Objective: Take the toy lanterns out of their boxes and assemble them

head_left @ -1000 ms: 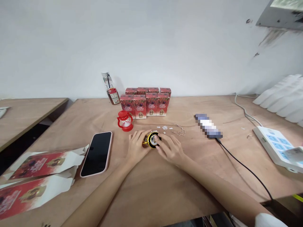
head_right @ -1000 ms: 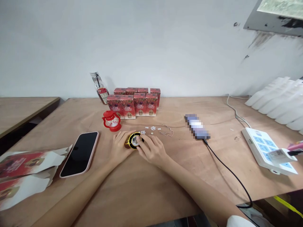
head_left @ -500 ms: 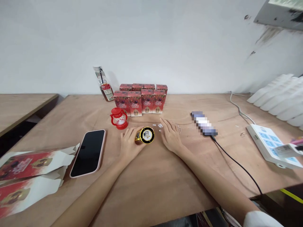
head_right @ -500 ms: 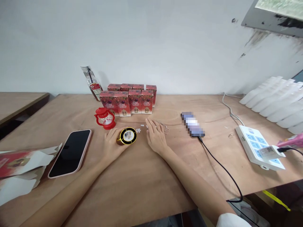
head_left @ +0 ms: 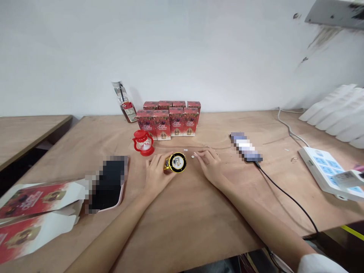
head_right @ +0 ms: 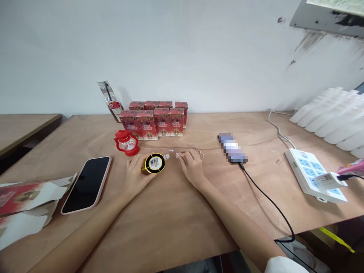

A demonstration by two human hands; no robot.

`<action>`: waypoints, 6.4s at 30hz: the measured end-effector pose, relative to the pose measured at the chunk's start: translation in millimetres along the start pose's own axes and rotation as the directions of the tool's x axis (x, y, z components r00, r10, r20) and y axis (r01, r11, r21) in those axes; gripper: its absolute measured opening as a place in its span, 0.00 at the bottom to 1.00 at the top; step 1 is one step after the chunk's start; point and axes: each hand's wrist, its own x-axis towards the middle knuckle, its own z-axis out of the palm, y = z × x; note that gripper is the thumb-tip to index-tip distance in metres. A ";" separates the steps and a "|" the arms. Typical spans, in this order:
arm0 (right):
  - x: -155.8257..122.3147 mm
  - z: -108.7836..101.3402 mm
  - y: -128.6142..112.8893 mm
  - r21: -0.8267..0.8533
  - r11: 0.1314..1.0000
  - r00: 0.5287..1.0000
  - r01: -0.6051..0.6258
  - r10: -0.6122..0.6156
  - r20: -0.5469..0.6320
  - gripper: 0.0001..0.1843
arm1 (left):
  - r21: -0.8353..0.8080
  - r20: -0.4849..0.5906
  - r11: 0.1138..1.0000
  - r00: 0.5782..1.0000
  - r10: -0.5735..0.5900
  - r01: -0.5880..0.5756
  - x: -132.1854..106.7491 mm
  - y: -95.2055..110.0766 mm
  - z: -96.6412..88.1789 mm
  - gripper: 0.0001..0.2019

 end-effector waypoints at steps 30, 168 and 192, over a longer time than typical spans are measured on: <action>-11.5 -7.1 -42.0 0.172 0.947 0.963 0.271 -0.263 -0.067 0.10 | 0.119 0.018 0.990 0.997 0.079 -0.081 -3.4 6.4 0.8 0.20; -5.1 -7.2 -33.5 0.155 0.924 0.935 0.351 -0.356 0.004 0.14 | 0.105 -0.092 0.976 0.976 0.199 -0.189 -4.5 5.8 3.2 0.26; -6.2 -4.1 -36.3 0.182 0.928 0.945 0.326 -0.323 -0.046 0.08 | 0.102 -0.088 0.966 0.965 0.248 -0.239 -6.1 11.5 2.9 0.23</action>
